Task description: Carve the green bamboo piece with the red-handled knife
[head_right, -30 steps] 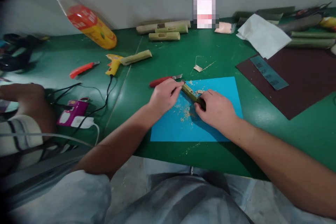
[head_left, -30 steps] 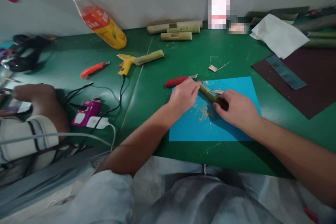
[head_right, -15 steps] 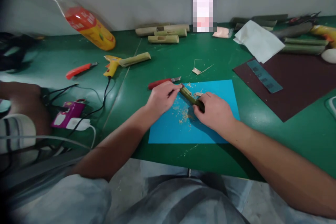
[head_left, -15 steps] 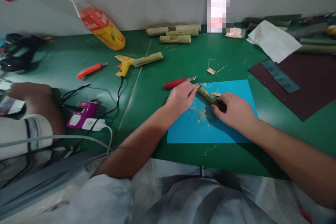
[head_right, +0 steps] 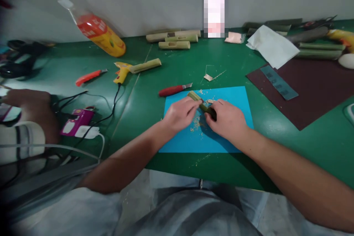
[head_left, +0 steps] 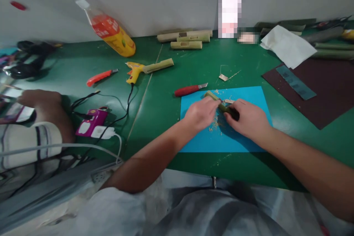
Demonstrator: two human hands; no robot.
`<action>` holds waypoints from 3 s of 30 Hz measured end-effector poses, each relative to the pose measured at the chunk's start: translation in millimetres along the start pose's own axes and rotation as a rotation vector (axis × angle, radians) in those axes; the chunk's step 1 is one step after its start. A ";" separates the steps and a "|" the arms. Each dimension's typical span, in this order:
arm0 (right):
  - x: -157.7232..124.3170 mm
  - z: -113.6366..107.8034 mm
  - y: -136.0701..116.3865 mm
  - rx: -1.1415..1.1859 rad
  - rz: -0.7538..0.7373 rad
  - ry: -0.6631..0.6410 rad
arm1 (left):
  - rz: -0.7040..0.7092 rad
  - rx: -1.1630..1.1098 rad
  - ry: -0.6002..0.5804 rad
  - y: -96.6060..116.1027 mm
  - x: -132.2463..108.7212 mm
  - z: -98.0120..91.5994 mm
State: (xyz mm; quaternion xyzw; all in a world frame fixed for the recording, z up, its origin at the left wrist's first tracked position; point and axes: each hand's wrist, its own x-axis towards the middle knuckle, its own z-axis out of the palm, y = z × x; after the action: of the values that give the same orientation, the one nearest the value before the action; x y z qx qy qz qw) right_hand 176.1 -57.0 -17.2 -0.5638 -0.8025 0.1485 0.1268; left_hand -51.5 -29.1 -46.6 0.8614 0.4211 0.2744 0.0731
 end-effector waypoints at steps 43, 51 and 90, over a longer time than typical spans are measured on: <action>-2.0 -1.2 -2.0 0.000 0.020 -0.041 | 0.032 -0.036 0.117 -8.8 4.9 -5.2; -1.7 -1.5 -1.9 0.016 0.014 -0.037 | 0.021 -0.073 0.049 -1.3 4.0 -7.5; -0.4 1.5 2.0 0.024 0.006 -0.005 | -0.722 -1.150 0.353 9.6 109.7 -46.6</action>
State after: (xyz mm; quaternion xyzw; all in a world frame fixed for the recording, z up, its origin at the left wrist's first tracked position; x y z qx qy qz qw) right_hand 177.5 -56.9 -19.3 -0.5643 -0.7992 0.1601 0.1311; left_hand -15.6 43.9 40.9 0.4348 0.4742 0.5482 0.5343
